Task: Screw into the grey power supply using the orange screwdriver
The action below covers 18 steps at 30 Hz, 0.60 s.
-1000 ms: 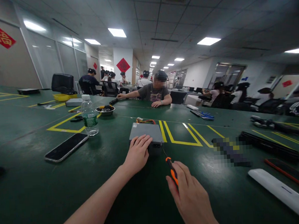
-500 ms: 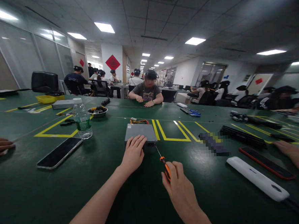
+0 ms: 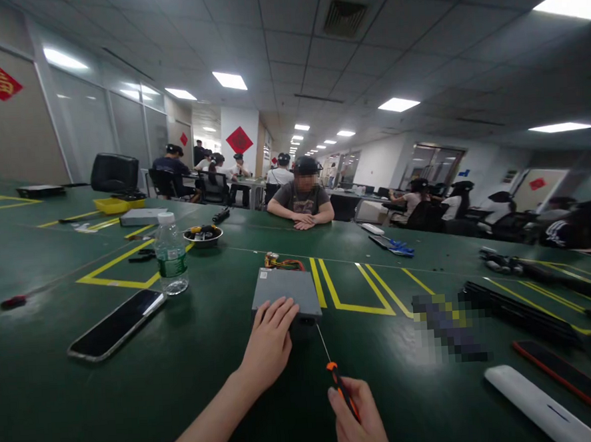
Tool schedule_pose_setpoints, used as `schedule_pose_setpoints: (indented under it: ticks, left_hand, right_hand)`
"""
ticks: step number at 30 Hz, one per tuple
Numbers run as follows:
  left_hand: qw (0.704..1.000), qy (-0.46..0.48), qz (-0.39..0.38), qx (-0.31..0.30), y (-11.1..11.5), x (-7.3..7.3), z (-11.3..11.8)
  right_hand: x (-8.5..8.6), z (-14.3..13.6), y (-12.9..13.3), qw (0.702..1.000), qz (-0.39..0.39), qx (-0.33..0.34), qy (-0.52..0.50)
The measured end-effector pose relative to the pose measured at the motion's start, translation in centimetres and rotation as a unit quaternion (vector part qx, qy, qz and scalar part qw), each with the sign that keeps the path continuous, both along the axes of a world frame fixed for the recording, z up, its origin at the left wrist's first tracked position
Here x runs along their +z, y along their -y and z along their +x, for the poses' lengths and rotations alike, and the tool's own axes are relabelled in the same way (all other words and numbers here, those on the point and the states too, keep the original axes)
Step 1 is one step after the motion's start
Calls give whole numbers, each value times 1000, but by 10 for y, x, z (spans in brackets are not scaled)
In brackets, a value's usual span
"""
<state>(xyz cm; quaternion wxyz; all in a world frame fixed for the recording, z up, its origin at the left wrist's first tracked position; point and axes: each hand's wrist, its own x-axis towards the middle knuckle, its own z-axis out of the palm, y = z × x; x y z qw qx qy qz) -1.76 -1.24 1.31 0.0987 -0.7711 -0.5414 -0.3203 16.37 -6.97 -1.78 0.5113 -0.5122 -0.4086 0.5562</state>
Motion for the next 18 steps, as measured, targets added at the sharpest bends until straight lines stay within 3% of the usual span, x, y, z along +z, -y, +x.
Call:
schedule_pose_setpoints:
  ticks: [5, 9, 13, 18]
  left_hand:
    - [1000, -10, 0, 5, 0, 0, 0]
    - [1000, -20, 9, 6, -1, -3, -2]
    - [999, -27, 23, 1, -2, -4, -3]
    - [1000, -20, 23, 4, -2, -3, -1]
  right_hand:
    - [11, 7, -5, 986, -107, 78, -105]
    - [13, 8, -6, 988, -117, 44, -96]
    - [16, 4, -4, 994, -77, 10, -73]
    - [32, -1, 4, 982, -141, 9, -128]
